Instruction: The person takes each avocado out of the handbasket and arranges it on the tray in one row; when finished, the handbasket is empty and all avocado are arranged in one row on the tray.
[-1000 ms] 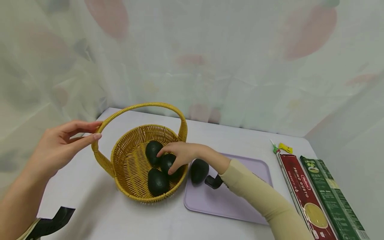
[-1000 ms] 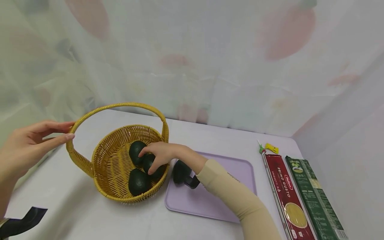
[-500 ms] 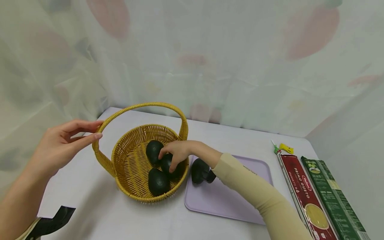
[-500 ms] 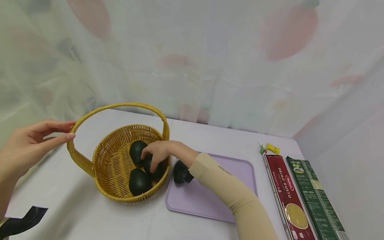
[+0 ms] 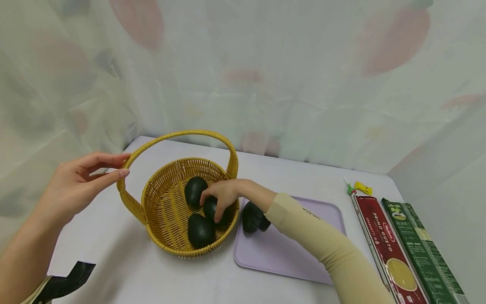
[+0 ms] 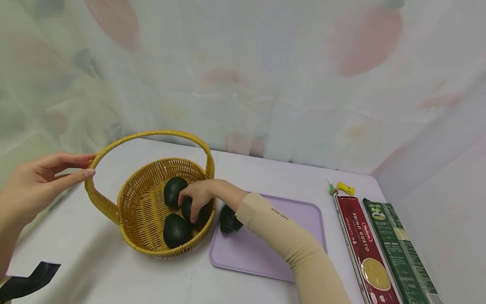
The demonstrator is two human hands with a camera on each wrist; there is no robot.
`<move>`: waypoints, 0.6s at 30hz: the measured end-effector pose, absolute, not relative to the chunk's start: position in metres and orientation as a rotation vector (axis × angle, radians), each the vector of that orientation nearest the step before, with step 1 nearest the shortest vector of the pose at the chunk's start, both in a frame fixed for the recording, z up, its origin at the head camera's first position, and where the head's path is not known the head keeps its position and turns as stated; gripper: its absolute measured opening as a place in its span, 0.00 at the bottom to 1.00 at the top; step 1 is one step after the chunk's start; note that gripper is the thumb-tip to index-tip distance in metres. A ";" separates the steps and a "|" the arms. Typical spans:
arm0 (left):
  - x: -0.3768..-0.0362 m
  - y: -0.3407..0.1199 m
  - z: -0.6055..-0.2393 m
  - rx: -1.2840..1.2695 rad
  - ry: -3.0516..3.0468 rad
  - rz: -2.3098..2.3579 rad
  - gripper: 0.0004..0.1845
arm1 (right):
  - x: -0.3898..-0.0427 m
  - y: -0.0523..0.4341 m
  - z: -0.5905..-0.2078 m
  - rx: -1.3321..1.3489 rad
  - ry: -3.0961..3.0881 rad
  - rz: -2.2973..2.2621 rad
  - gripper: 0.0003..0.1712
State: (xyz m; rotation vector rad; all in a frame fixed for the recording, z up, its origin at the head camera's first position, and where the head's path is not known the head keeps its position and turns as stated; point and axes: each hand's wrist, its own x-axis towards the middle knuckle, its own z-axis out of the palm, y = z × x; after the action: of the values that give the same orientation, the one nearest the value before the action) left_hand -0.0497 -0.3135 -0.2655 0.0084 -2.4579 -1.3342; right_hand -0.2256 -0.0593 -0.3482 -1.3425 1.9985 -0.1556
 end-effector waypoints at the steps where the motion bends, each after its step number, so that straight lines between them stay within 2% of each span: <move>1: -0.050 -0.313 -0.265 0.009 -2.458 -1.334 0.13 | -0.226 -0.059 -0.348 -1.347 1.994 -0.152 0.38; 18: -0.050 -0.314 -0.265 -0.011 -2.447 -1.349 0.13 | -0.226 -0.050 -0.333 -1.456 1.950 -0.213 0.38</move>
State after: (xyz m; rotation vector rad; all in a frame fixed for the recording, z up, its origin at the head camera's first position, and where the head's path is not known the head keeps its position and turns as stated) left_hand -0.0501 -0.3140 -0.2654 -0.0114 -2.4472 -1.3488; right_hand -0.2258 -0.0495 -0.3328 -1.4556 1.9497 -0.2130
